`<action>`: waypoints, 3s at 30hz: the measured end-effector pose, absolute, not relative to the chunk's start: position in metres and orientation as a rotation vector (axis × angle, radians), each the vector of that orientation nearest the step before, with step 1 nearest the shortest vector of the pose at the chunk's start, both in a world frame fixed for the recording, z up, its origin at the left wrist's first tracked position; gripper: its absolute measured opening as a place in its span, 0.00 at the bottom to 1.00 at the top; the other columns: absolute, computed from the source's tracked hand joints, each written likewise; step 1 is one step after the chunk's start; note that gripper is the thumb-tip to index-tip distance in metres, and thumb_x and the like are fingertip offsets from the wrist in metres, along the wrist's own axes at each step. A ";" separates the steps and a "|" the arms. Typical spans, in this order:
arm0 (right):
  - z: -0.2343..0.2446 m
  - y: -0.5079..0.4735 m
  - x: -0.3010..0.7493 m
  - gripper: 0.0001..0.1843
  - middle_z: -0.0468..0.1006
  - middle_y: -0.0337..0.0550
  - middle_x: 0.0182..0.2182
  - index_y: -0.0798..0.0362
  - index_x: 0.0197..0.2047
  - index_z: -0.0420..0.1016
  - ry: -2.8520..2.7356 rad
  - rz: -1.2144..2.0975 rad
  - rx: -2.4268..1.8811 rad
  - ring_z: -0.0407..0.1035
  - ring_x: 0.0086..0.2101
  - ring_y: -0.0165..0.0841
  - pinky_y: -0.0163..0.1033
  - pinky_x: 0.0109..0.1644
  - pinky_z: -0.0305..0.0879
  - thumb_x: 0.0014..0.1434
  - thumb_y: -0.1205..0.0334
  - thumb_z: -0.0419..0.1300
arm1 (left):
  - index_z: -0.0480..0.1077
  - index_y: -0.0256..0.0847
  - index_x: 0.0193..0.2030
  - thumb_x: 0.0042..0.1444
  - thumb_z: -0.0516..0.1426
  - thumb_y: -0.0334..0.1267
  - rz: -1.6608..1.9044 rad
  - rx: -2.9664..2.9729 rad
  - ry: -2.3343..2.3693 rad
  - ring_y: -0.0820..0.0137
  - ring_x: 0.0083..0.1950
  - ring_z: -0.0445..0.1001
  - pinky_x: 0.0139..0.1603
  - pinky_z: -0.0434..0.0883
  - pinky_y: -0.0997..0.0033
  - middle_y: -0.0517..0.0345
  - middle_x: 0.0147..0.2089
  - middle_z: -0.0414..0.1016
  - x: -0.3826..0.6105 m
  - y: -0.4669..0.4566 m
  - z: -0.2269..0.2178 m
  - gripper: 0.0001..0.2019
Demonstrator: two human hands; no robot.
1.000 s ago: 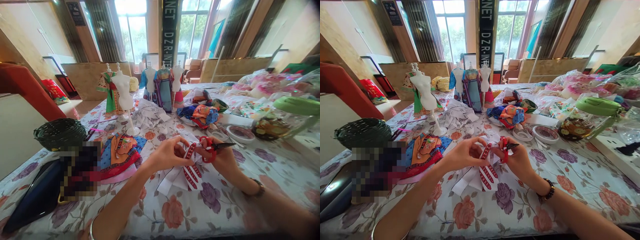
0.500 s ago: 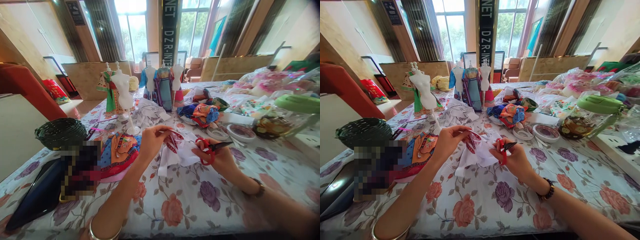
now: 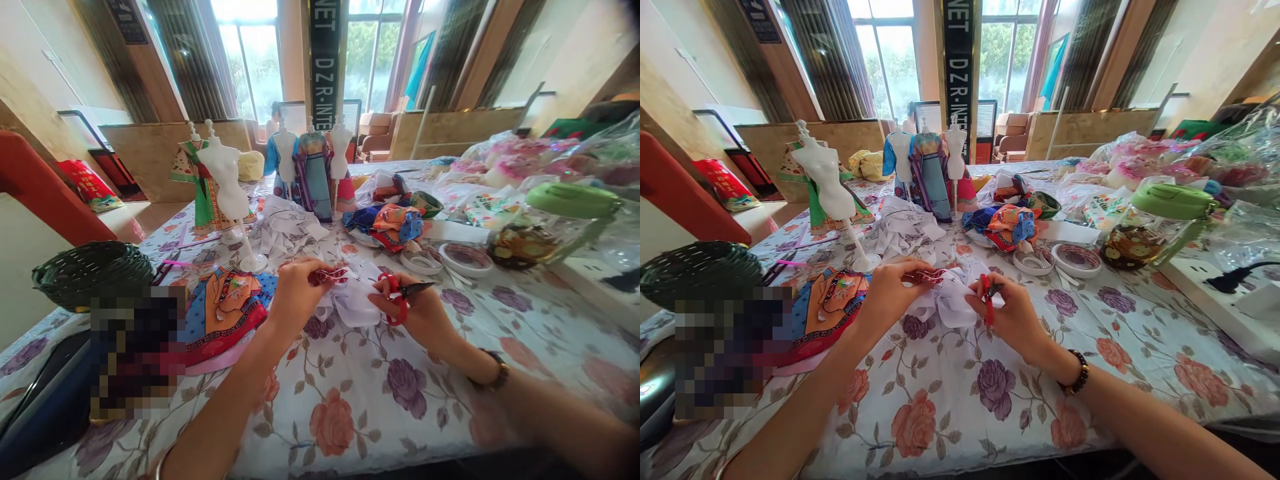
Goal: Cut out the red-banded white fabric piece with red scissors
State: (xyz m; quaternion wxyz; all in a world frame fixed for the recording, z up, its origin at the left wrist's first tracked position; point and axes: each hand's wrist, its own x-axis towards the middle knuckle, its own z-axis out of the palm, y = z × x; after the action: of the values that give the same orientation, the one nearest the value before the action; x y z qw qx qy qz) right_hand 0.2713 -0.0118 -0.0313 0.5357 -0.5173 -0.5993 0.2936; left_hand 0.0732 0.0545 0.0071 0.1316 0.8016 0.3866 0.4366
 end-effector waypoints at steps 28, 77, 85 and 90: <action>-0.022 -0.021 0.271 0.17 0.71 0.38 0.28 0.48 0.27 0.62 -1.315 0.937 -0.906 0.64 0.30 0.34 0.39 0.32 0.61 0.54 0.51 0.66 | 0.75 0.43 0.31 0.56 0.62 0.31 1.779 3.070 0.627 0.75 0.23 0.71 0.28 0.65 0.70 0.67 0.22 0.78 0.067 0.046 0.009 0.04; -0.007 -0.049 0.258 0.28 0.56 0.32 0.17 0.49 0.20 0.53 -1.537 1.612 -0.871 0.49 0.19 0.29 0.39 0.25 0.49 0.66 0.41 0.46 | 0.72 0.38 0.29 0.49 0.66 0.27 2.136 2.906 0.477 0.81 0.15 0.64 0.18 0.62 0.78 0.71 0.15 0.68 0.077 0.036 0.008 0.07; -0.024 -0.039 0.265 0.33 0.59 0.33 0.14 0.51 0.16 0.54 -1.568 1.630 -0.835 0.52 0.18 0.27 0.38 0.23 0.47 0.62 0.35 0.49 | 0.72 0.38 0.29 0.49 0.66 0.27 2.113 2.907 0.469 0.81 0.14 0.60 0.16 0.59 0.77 0.73 0.14 0.65 0.077 0.035 0.009 0.07; -0.027 -0.039 0.265 0.34 0.59 0.33 0.14 0.51 0.15 0.54 -1.558 1.618 -0.824 0.52 0.17 0.25 0.36 0.22 0.47 0.61 0.35 0.50 | 0.72 0.39 0.29 0.50 0.66 0.27 2.106 2.913 0.480 0.81 0.15 0.61 0.17 0.59 0.76 0.72 0.14 0.65 0.077 0.035 0.009 0.07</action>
State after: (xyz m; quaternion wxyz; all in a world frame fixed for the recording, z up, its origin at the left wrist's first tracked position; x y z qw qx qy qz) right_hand 0.2652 -0.0392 -0.0269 0.3658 -0.3206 -0.6062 0.6292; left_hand 0.0767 0.0347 0.0087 -0.2403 0.7797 0.1285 0.5638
